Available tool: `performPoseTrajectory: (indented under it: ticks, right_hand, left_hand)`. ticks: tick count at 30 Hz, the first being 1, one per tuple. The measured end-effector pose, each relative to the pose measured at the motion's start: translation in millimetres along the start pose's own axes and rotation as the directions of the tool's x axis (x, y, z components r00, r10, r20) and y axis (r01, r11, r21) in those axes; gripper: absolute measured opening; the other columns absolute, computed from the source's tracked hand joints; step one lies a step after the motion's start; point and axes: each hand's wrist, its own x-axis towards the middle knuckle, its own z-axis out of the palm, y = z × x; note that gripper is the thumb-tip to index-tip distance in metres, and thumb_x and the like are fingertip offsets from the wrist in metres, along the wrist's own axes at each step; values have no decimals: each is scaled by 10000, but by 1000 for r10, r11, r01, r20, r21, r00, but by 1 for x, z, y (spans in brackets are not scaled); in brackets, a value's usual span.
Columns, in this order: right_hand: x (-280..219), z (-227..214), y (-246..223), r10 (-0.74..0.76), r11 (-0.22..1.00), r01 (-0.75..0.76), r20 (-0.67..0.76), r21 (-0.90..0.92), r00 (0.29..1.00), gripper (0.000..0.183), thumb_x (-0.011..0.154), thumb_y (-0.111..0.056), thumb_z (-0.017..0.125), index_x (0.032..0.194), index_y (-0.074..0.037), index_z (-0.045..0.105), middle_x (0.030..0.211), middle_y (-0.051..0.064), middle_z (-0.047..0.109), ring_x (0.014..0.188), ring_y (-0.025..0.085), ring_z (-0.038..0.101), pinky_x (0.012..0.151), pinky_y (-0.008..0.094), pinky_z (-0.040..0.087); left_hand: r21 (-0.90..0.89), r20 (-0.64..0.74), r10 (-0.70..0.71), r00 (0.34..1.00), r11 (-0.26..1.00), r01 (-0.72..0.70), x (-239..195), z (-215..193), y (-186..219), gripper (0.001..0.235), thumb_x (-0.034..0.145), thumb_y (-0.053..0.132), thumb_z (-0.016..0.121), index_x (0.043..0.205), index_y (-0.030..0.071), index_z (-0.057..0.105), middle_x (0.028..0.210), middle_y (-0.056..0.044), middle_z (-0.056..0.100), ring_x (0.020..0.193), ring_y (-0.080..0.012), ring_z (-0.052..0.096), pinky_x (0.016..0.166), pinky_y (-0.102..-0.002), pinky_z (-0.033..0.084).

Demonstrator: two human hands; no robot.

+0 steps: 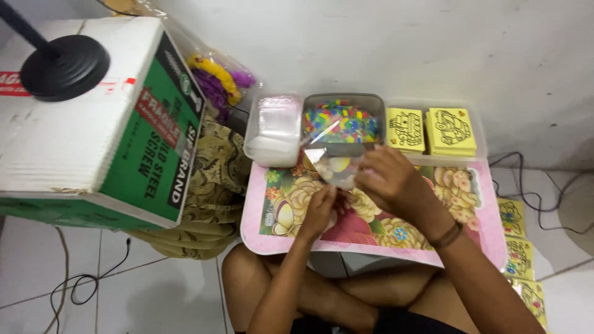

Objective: The person sits on the floor and repeatedly picks up yellow cards with cartoon drawings, places them into small clear plastic bags, and arranges the packaged cards on the floor. They also handle a container of colorful beads and a stack of white plastic bags.

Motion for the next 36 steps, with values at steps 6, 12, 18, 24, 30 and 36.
performPoseTrajectory:
  ticks: [6,12,18,24,30,36]
  right_hand:
    - [-94,-4,-35,3,994,7,92,-108,996,48,910,-202,716,926,-158,704,985,76,669,1040,300,664,983,558,514]
    - [-131,6,-56,63,996,-56,106,-69,992,42,918,-192,696,942,-158,692,945,55,641,989,284,654,934,546,505]
    - [-138,23,-56,122,991,-118,77,-56,990,76,861,-198,743,879,-150,687,924,47,647,953,276,649,912,533,492]
    - [-118,8,-62,359,904,-343,-18,256,933,422,880,-616,671,939,-202,727,984,18,673,1001,264,641,896,459,459]
    - [-134,50,-27,844,165,-755,305,634,441,746,821,-130,808,1478,-57,463,1155,209,687,983,271,660,829,403,561]
    - [-122,53,-35,824,-12,-631,366,775,433,627,848,-16,730,1438,-65,524,897,123,751,719,129,650,593,248,565]
  left_hand:
    - [-60,1,69,998,996,-69,-2,4,12,546,1093,385,342,1190,-51,656,1014,-188,740,824,-184,679,804,-315,545]
    - [44,135,135,982,989,-142,2,8,16,496,1016,351,581,1335,-29,593,1102,-223,743,928,-185,693,851,-288,561]
    - [104,92,79,993,991,-88,-3,16,22,634,905,82,720,1482,68,460,1293,-179,689,1093,-189,671,943,-307,548]
    - [123,54,83,995,988,-89,0,17,26,641,905,-129,610,1488,67,430,1283,-212,679,1038,-236,693,909,-337,577]
    - [42,21,91,996,995,-92,2,13,16,641,870,-98,690,1451,70,477,1227,-194,703,977,-200,715,877,-279,588]
    - [16,13,75,997,997,-75,0,15,22,635,890,-72,693,1463,77,463,1236,-199,690,993,-199,710,895,-297,589]
